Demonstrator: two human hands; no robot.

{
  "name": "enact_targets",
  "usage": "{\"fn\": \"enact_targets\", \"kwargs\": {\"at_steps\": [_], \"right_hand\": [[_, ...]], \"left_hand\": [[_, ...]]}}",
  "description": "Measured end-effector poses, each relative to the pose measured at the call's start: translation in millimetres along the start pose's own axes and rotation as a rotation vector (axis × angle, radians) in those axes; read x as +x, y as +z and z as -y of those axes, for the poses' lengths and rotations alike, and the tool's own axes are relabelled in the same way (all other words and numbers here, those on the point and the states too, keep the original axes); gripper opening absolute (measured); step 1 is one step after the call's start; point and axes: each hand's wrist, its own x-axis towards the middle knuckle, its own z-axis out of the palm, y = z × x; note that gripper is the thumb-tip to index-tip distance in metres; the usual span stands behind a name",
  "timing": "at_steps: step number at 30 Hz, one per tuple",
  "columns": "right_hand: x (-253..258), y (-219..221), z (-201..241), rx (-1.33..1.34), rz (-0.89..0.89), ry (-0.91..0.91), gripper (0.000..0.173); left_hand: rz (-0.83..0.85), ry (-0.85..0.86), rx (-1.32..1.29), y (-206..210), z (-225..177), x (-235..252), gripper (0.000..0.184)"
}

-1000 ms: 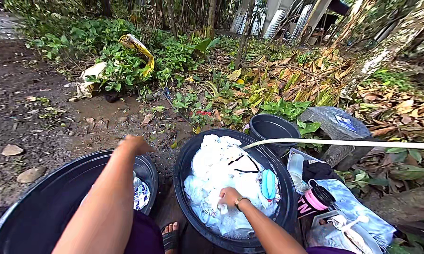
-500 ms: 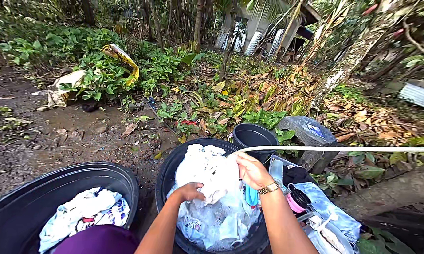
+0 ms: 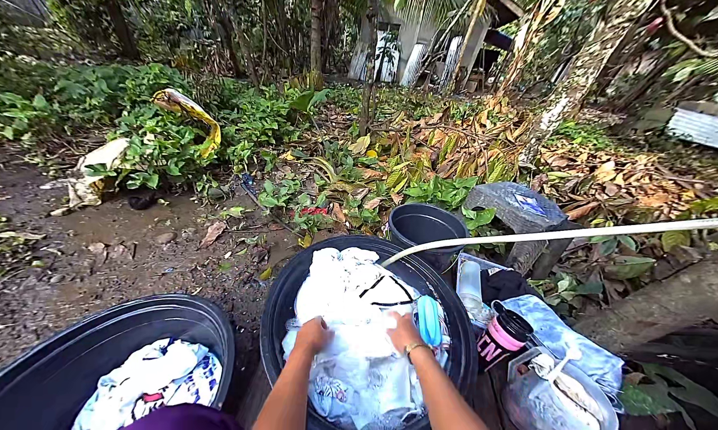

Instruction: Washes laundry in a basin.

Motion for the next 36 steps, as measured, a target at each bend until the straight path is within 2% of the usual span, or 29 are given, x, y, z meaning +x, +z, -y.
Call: {"fn": "enact_targets", "kwargs": {"at_steps": [3,7,11,13,15,16,18,19,21,22,24,26,28,32,34,36], "right_hand": [[5.6,47.5,2.2,-0.078,0.152,-0.038,0.050],[-11.4,76.8,0.8,-0.291,0.243,-0.015,0.054],[-22.4,92.5,0.6,-0.482,0.384,-0.013,0.064],[-18.6,90.1,0.5,-0.568,0.507,-0.050,0.057],[-6.3,79.1,1.5,-0.585,0.573,-0.129,0.049],[5.1,72.4,0.5,-0.517,0.542,-0.163,0.046],[21.5,56.9,-1.3,-0.199,0.362,-0.204,0.036],[20.2,45.4,3.6,-0.025,0.285,-0.246,0.038],[4.7,15.0,23.0,0.242,0.270,-0.356,0.056],[-4.2,2.5,30.7,0.362,0.274,-0.409,0.054],[-18.3,-15.9,38.5,0.568,0.210,-0.517,0.032],[-29.6,-36.0,41.5,0.726,0.105,-0.624,0.015],[-39.7,-57.5,42.2,0.873,0.005,-0.740,0.011],[-48.7,-82.9,37.1,1.204,-0.015,-0.982,0.020],[-48.6,-87.2,31.7,1.283,-0.019,-1.009,0.020],[-42.0,-86.1,21.8,1.315,-0.036,-0.983,0.020]], "left_hand": [[0.059,-0.069,0.144,46.7,12.1,3.9,0.052],[0.039,-0.176,0.338,81.1,4.3,-8.1,0.056],[0.088,-0.173,0.443,88.6,6.5,-3.5,0.068],[0.139,-0.111,0.427,82.2,7.3,-0.4,0.074],[0.136,-0.024,0.318,68.3,8.2,4.5,0.055],[0.106,0.048,0.251,59.5,8.0,9.7,0.041],[0.119,0.182,0.059,35.6,-8.9,10.0,0.031],[0.146,0.252,-0.028,21.6,-23.6,2.5,0.030],[0.164,0.417,-0.208,-6.7,-57.5,-21.7,0.025],[0.155,0.497,-0.295,-19.8,-73.7,-36.5,0.021],[0.110,0.624,-0.436,-44.2,-97.2,-63.5,0.018],[0.056,0.695,-0.529,-65.2,-103.9,-80.1,0.016],[0.036,0.713,-0.539,-80.6,-96.1,-83.8,0.018],[0.073,0.612,-0.193,-88.1,-80.5,-78.6,0.030],[0.047,0.557,-0.118,-84.7,-72.5,-72.0,0.025],[0.015,0.582,-0.198,-84.0,-61.0,-64.1,0.018]]}}
